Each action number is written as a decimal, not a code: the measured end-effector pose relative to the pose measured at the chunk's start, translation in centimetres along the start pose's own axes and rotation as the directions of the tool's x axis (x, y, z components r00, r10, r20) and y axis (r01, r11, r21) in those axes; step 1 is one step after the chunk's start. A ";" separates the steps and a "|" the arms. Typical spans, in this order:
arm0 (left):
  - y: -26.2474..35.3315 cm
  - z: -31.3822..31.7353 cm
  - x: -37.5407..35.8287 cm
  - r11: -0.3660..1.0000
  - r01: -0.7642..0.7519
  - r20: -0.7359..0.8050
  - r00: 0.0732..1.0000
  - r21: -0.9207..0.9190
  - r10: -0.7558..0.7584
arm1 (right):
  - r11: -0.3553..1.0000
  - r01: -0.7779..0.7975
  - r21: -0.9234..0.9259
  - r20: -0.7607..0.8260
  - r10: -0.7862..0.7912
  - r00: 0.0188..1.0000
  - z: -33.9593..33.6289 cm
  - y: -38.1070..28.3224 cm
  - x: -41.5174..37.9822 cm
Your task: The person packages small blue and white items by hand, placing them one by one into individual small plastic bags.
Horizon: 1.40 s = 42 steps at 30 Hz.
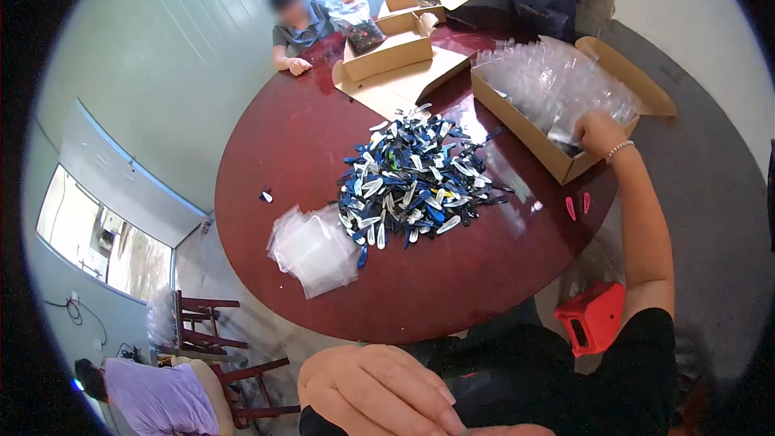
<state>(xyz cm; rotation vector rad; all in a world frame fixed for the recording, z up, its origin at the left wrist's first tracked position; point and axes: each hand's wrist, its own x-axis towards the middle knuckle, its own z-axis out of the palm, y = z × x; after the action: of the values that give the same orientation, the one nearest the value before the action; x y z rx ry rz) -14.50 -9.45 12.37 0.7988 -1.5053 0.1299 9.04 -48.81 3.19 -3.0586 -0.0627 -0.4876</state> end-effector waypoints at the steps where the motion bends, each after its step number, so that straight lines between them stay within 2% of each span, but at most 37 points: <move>1: -0.1 0.4 0.3 1.000 0.012 -0.044 0.999 0.006 -0.012 | 0.989 0.098 0.113 0.140 -0.114 0.984 -0.2 0.3 0.4; 2: -0.2 0.6 0.4 1.000 0.024 -0.090 0.996 0.010 -0.023 | 0.956 0.177 0.235 0.265 -0.238 0.935 -0.4 0.5 0.7; 6: -0.7 0.4 0.9 0.992 0.118 -0.043 0.992 -0.037 -0.120 | 0.943 0.117 0.312 0.337 -0.225 0.914 -1.6 0.8 0.8; 9: -1.7 0.0 1.0 0.992 0.097 -0.015 0.995 -0.082 -0.098 | 0.959 0.117 0.258 0.381 -0.212 0.900 -2.0 1.4 1.6; 11: -2.1 -0.4 1.0 0.989 0.101 0.004 0.995 -0.104 -0.102 | 0.986 0.145 0.082 0.384 -0.166 0.908 -2.4 1.9 1.8; 12: -2.3 -0.2 1.0 0.988 0.107 0.000 0.994 -0.109 -0.107 | 0.986 0.142 0.085 0.391 -0.164 0.906 -2.6 2.1 1.6; 14: -2.6 0.4 1.2 0.991 0.115 -0.094 0.988 -0.071 -0.121 | 0.977 0.160 0.139 0.333 -0.198 0.922 -2.9 2.2 1.0; 15: -2.8 0.4 1.1 0.990 0.119 -0.096 0.987 -0.073 -0.125 | 0.977 0.159 0.141 0.337 -0.198 0.920 -2.7 2.3 0.7; 17: -3.2 0.2 1.0 0.983 0.135 -0.060 0.988 -0.126 -0.143 | 0.924 0.213 0.317 0.236 -0.294 0.926 -2.4 2.7 0.1; 21: -3.8 0.0 0.9 0.993 0.072 -0.107 0.991 -0.089 -0.081 | 0.875 0.158 0.457 0.168 -0.259 0.951 -2.4 2.8 -1.1; 23: -3.7 -0.8 0.4 0.994 0.054 -0.017 0.998 -0.098 -0.056 | 0.836 0.057 0.546 0.100 -0.133 0.986 -1.5 2.9 -1.4; 24: -3.5 -0.6 0.4 0.994 0.054 -0.022 0.998 -0.099 -0.056 | 0.836 0.056 0.545 0.105 -0.134 0.985 -1.6 2.6 -1.8; 26: -3.0 -0.1 0.4 0.986 0.143 -0.090 0.984 -0.090 -0.151 | 0.874 0.006 0.485 0.051 -0.036 0.998 -2.1 1.7 -2.6; 30: -3.0 -0.1 -0.1 0.984 0.120 -0.089 0.987 -0.131 -0.132 | 0.913 -0.042 0.406 0.091 0.006 0.996 -1.5 1.6 -3.0; 32: -2.8 0.0 0.1 0.992 0.087 -0.119 0.988 -0.094 -0.098 | 0.864 -0.019 0.504 -0.022 0.035 0.999 -0.9 1.3 -3.4; 33: -2.4 -0.3 -0.6 0.992 0.085 -0.124 0.988 -0.094 -0.096 | 0.865 -0.018 0.501 -0.020 0.032 0.999 -0.8 0.9 -3.9; 35: -1.3 -1.2 -2.3 0.954 0.227 -0.011 0.972 -0.195 -0.233 | 0.869 -0.021 0.494 -0.284 0.184 0.941 -0.9 -0.6 -4.8; 36: -1.2 -0.8 -2.1 0.955 0.225 -0.021 0.972 -0.191 -0.233 | 0.870 -0.015 0.493 -0.280 0.175 0.944 -0.4 -0.3 -5.0; 38: -1.6 0.3 -0.6 0.883 0.469 -0.270 0.849 -0.013 -0.454 | 0.945 0.084 0.316 -0.523 0.099 0.846 1.2 0.5 -5.3; 39: -1.8 0.5 0.3 0.841 0.541 -0.269 0.809 -0.003 -0.522 | 0.944 0.101 0.314 -0.507 0.076 0.859 0.9 -0.2 -5.6; 40: -2.0 0.4 1.4 0.791 0.612 -0.278 0.760 0.001 -0.588 | 0.953 0.093 0.288 -0.554 0.086 0.828 0.3 -1.1 -6.4; 41: -2.5 0.2 2.4 0.786 0.618 -0.232 0.760 -0.030 -0.607 | 0.960 0.091 0.264 -0.594 0.087 0.800 -0.1 -2.0 -6.9; 42: -2.7 0.4 2.9 0.778 0.625 -0.187 0.759 -0.063 -0.624 | 0.956 0.121 0.266 -0.563 0.053 0.825 0.0 -2.9 -7.4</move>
<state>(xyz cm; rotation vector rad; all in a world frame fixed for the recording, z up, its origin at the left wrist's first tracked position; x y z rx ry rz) -12.98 -12.84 13.93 1.2186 -0.9806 -0.2870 1.88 -46.20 0.98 -2.5069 -0.1519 -1.2447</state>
